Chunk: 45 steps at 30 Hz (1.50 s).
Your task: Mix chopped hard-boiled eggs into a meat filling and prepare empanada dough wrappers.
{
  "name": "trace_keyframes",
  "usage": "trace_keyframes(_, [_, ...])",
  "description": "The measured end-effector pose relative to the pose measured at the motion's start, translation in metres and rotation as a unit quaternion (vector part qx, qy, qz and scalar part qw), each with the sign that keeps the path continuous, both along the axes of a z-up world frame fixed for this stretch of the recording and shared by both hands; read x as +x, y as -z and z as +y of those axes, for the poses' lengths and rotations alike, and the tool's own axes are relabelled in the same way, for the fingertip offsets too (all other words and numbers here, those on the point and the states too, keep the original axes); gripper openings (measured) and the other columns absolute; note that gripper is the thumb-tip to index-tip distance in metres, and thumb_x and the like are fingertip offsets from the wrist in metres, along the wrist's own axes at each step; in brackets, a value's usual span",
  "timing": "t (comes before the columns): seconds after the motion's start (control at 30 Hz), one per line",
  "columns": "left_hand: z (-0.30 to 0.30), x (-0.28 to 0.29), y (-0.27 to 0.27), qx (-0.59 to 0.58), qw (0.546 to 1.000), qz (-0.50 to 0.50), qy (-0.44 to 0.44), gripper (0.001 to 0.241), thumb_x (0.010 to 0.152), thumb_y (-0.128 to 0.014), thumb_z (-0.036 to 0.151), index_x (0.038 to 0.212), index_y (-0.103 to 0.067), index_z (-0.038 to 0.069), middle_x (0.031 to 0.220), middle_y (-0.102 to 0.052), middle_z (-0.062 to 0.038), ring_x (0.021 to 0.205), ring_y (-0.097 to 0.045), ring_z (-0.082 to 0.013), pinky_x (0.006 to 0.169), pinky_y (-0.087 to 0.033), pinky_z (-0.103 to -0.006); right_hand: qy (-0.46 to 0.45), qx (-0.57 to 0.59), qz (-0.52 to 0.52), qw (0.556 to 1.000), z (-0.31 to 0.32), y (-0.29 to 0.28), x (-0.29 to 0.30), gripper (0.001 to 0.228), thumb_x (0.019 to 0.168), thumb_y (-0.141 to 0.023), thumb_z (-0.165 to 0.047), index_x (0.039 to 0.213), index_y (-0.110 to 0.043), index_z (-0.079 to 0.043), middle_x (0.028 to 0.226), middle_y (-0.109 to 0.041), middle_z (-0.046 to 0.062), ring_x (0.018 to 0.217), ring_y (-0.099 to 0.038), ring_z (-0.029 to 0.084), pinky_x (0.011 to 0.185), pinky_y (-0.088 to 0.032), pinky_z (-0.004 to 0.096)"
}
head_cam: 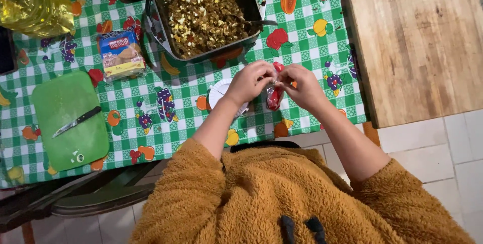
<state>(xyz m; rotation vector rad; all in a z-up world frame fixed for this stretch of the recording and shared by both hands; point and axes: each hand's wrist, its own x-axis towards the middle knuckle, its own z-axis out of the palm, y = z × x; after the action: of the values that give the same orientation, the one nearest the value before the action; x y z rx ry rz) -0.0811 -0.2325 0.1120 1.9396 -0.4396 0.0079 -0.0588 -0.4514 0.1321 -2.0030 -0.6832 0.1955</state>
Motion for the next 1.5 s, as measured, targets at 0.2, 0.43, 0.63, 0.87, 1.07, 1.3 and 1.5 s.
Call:
trace_keyframes(0.2, [-0.008, -0.016, -0.02, 0.066, 0.996, -0.03, -0.061, 0.008, 0.095, -0.069, 0.016, 0.101, -0.068, 0.011, 0.112, -0.07, -0.006, 0.104, -0.068, -0.0286, 0.086, -0.056, -0.0386, -0.021, -0.004, 0.007, 1.0, -0.01, 0.001, -0.001, 0.023, 0.086, -0.082, -0.006, 0.098, -0.063, -0.001, 0.095, -0.066, 0.01, 0.083, -0.065, 0.023, 0.073, -0.054, 0.035])
trace_keyframes(0.43, [-0.012, -0.018, -0.015, 0.128, 0.984, -0.048, -0.118, 0.009, 0.096, -0.068, 0.02, 0.101, -0.067, 0.013, 0.108, -0.07, -0.002, 0.097, -0.07, -0.0263, 0.077, -0.057, -0.038, -0.018, 0.005, 0.011, 1.0, -0.005, 0.001, 0.001, 0.019, 0.087, -0.08, -0.006, 0.097, -0.064, -0.002, 0.097, -0.067, 0.01, 0.087, -0.064, 0.024, 0.075, -0.052, 0.036])
trace_keyframes(0.63, [-0.001, -0.014, -0.024, 0.096, 0.992, 0.008, -0.083, 0.006, 0.097, -0.065, 0.015, 0.102, -0.066, 0.012, 0.11, -0.067, -0.006, 0.102, -0.067, -0.029, 0.082, -0.055, -0.0399, 0.027, -0.037, 0.136, 0.99, 0.0, -0.003, 0.005, 0.016, 0.093, -0.079, -0.012, 0.095, -0.067, -0.002, 0.088, -0.062, 0.011, 0.076, -0.059, 0.023, 0.068, -0.049, 0.034])
trace_keyframes(0.87, [0.009, -0.008, -0.024, 0.035, 0.999, -0.02, 0.007, 0.015, 0.095, -0.068, 0.018, 0.107, -0.064, 0.009, 0.115, -0.066, -0.009, 0.11, -0.064, -0.0297, 0.095, -0.053, -0.039, -0.009, -0.07, 0.108, 0.992, 0.008, -0.025, 0.003, 0.017, 0.085, -0.082, -0.015, 0.09, -0.07, -0.004, 0.084, -0.068, 0.008, 0.078, -0.068, 0.019, 0.072, -0.055, 0.033])
trace_keyframes(1.07, [0.005, -0.006, -0.016, 0.067, 0.998, -0.018, -0.007, 0.014, 0.094, -0.069, 0.019, 0.103, -0.067, 0.009, 0.109, -0.071, -0.008, 0.104, -0.068, -0.0309, 0.09, -0.055, -0.0392, -0.016, -0.066, -0.003, 0.998, 0.01, -0.022, 0.0, 0.013, 0.082, -0.081, -0.008, 0.09, -0.071, -0.006, 0.087, -0.072, 0.009, 0.085, -0.066, 0.026, 0.078, -0.053, 0.04])
trace_keyframes(1.3, [0.016, 0.001, 0.04, 0.103, 0.979, 0.074, -0.158, 0.013, 0.096, -0.067, 0.02, 0.1, -0.066, 0.008, 0.103, -0.071, -0.011, 0.096, -0.068, -0.0323, 0.082, -0.055, -0.0405, -0.172, 0.031, -0.06, 0.983, 0.017, -0.019, -0.02, 0.014, 0.081, -0.078, -0.004, 0.092, -0.072, -0.009, 0.091, -0.074, 0.002, 0.091, -0.069, 0.02, 0.083, -0.058, 0.033])
trace_keyframes(1.5, [0.017, -0.004, 0.098, -0.052, 0.99, 0.008, -0.131, 0.014, 0.101, -0.063, 0.015, 0.108, -0.06, 0.003, 0.106, -0.067, -0.014, 0.103, -0.066, -0.0295, 0.091, -0.052, -0.036, 0.037, 0.155, 0.298, 0.941, -0.034, 0.004, -0.009, 0.005, 0.097, -0.065, -0.009, 0.1, -0.062, -0.008, 0.102, -0.07, 0.003, 0.1, -0.07, 0.014, 0.094, -0.061, 0.03])
